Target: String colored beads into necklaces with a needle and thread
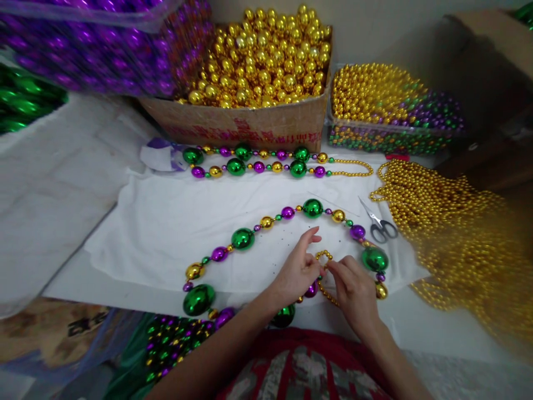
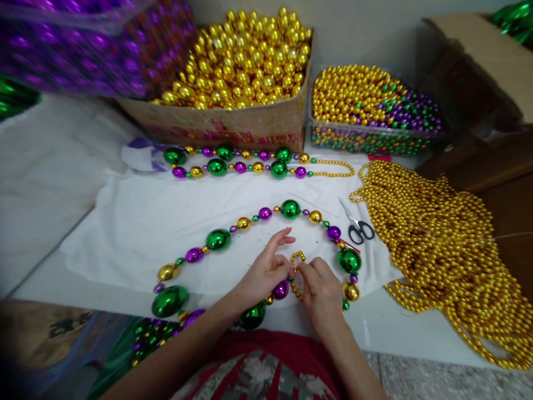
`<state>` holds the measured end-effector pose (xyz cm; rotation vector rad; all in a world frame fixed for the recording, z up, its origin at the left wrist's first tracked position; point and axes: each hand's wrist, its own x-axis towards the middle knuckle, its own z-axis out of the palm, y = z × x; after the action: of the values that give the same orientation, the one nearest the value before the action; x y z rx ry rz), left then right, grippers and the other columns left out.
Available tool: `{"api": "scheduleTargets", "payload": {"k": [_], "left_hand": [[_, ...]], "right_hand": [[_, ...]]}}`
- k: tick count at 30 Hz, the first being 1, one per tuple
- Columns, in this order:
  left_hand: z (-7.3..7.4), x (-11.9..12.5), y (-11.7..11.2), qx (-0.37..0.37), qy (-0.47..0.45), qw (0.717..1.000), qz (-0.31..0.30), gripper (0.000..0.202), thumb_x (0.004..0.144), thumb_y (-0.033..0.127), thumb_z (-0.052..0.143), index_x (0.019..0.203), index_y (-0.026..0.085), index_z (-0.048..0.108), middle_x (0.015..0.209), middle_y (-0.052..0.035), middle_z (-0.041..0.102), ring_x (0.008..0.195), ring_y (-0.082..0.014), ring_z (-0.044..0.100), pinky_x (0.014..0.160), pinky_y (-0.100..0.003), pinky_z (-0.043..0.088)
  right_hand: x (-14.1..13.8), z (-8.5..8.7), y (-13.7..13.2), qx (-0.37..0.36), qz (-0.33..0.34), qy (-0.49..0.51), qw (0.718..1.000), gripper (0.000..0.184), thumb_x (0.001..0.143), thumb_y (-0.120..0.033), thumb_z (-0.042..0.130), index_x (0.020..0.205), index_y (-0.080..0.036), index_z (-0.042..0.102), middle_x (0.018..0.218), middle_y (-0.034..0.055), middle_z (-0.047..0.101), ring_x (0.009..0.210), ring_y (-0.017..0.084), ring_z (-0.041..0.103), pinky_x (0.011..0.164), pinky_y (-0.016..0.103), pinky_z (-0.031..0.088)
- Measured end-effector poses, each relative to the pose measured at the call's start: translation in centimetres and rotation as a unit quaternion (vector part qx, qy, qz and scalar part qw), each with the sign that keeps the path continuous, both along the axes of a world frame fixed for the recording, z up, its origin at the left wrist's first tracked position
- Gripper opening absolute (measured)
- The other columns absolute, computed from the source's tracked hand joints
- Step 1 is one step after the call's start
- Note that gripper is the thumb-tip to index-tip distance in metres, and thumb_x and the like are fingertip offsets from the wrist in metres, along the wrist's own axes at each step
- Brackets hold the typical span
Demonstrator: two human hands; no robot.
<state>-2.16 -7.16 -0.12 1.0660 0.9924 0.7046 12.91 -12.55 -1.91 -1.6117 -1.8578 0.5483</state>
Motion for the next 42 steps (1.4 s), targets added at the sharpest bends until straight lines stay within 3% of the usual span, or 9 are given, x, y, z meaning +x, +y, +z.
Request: {"api": "scheduleTargets", "payload": {"k": [3, 6, 13, 19, 25, 31, 35, 38, 42], "left_hand": [[-0.3, -0.3, 0.1, 0.002, -0.002, 1.000, -0.023, 0.062, 0.072, 0.006, 0.052, 0.130, 0.024, 0.040, 0.112, -0.0070, 0.056, 0.065, -0.0080, 0.056, 0.057, -0.021, 0.042], [-0.6, -0.6, 0.2, 0.001, -0.011, 0.997, -0.073, 0.037, 0.075, 0.008, 0.053, 0.110, 0.019, 0.052, 0.073, 0.0024, 0.056, 0.059, -0.0090, 0.050, 0.057, -0.021, 0.039], [-0.2, -0.6, -0.1, 0.149, -0.009, 0.981, -0.123, 0.006, 0.079, 0.018, 0.060, 0.082, 0.017, 0.055, 0.103, -0.0079, 0.058, 0.096, -0.0188, 0.054, 0.085, -0.031, 0.042], [-1.0, 0.0, -0.3, 0.198, 0.040, 0.973, -0.115, 0.012, 0.078, 0.023, 0.067, 0.073, 0.017, 0.057, 0.094, -0.0059, 0.057, 0.090, -0.0179, 0.053, 0.083, -0.031, 0.042], [0.0, -2.3, 0.0, -0.025, -0.085, 0.989, -0.122, 0.015, 0.081, 0.027, 0.065, 0.071, 0.016, 0.060, 0.110, -0.0066, 0.056, 0.100, -0.0188, 0.054, 0.089, -0.033, 0.042], [0.1, -4.0, -0.5, -0.225, -0.273, 0.935, -0.012, 0.020, 0.078, 0.029, 0.069, 0.071, 0.017, 0.054, 0.095, -0.0066, 0.063, 0.106, -0.0230, 0.057, 0.104, -0.045, 0.034], [-0.8, -2.8, -0.9, -0.284, -0.341, 0.895, 0.035, 0.020, 0.084, 0.023, 0.060, 0.069, 0.018, 0.048, 0.057, 0.0052, 0.043, 0.061, -0.0109, 0.053, 0.093, -0.043, 0.044], [-1.3, -1.8, -0.9, -0.324, -0.332, 0.885, 0.049, 0.020, 0.086, 0.018, 0.056, 0.069, 0.017, 0.046, 0.057, 0.0062, 0.036, 0.050, -0.0072, 0.041, 0.075, -0.032, 0.049], [-1.4, -1.1, -0.4, -0.372, -0.327, 0.864, 0.088, 0.022, 0.084, 0.016, 0.057, 0.067, 0.017, 0.043, 0.057, 0.0068, 0.032, 0.047, -0.0053, 0.035, 0.059, -0.023, 0.044]], "right_hand": [[0.3, 0.6, 0.2, -0.096, 0.002, 0.163, 0.982, 0.018, 0.088, -0.022, 0.053, 0.086, -0.020, 0.071, 0.076, 0.0042, 0.054, 0.070, 0.017, 0.050, 0.062, 0.028, 0.036], [0.5, 0.9, 0.4, -0.291, -0.024, 0.447, 0.846, 0.013, 0.078, -0.030, 0.068, 0.074, -0.018, 0.068, 0.065, 0.0006, 0.050, 0.058, 0.012, 0.043, 0.053, 0.024, 0.032], [0.5, 0.4, 0.2, -0.379, -0.091, 0.599, 0.699, 0.027, 0.066, -0.040, 0.072, 0.072, -0.017, 0.059, 0.060, -0.0027, 0.043, 0.048, 0.008, 0.032, 0.043, 0.021, 0.025], [0.7, 0.3, -0.5, -0.375, -0.124, 0.589, 0.705, 0.026, 0.069, -0.039, 0.073, 0.071, -0.017, 0.060, 0.051, -0.0047, 0.044, 0.044, 0.007, 0.032, 0.042, 0.021, 0.022], [1.7, 1.0, -0.9, -0.357, -0.136, 0.531, 0.756, 0.028, 0.067, -0.040, 0.078, 0.068, -0.016, 0.063, 0.050, -0.0050, 0.046, 0.043, 0.006, 0.033, 0.042, 0.020, 0.021], [3.5, 0.9, -2.5, -0.238, -0.095, 0.273, 0.928, 0.020, 0.077, -0.038, 0.067, 0.069, -0.020, 0.070, 0.065, 0.0017, 0.060, 0.062, 0.016, 0.053, 0.056, 0.027, 0.039], [5.5, 0.6, -4.3, -0.225, -0.076, 0.166, 0.957, 0.022, 0.082, -0.035, 0.061, 0.067, -0.021, 0.068, 0.065, 0.0020, 0.057, 0.066, 0.019, 0.054, 0.062, 0.030, 0.039], [6.1, 1.1, -4.7, -0.262, -0.103, 0.267, 0.922, 0.024, 0.081, -0.038, 0.062, 0.065, -0.020, 0.061, 0.071, 0.0031, 0.058, 0.069, 0.020, 0.054, 0.061, 0.030, 0.040], [4.3, 1.9, -3.8, -0.290, -0.130, 0.605, 0.731, 0.023, 0.081, -0.041, 0.061, 0.074, -0.022, 0.051, 0.098, 0.0076, 0.060, 0.093, 0.024, 0.057, 0.062, 0.030, 0.043]]}}
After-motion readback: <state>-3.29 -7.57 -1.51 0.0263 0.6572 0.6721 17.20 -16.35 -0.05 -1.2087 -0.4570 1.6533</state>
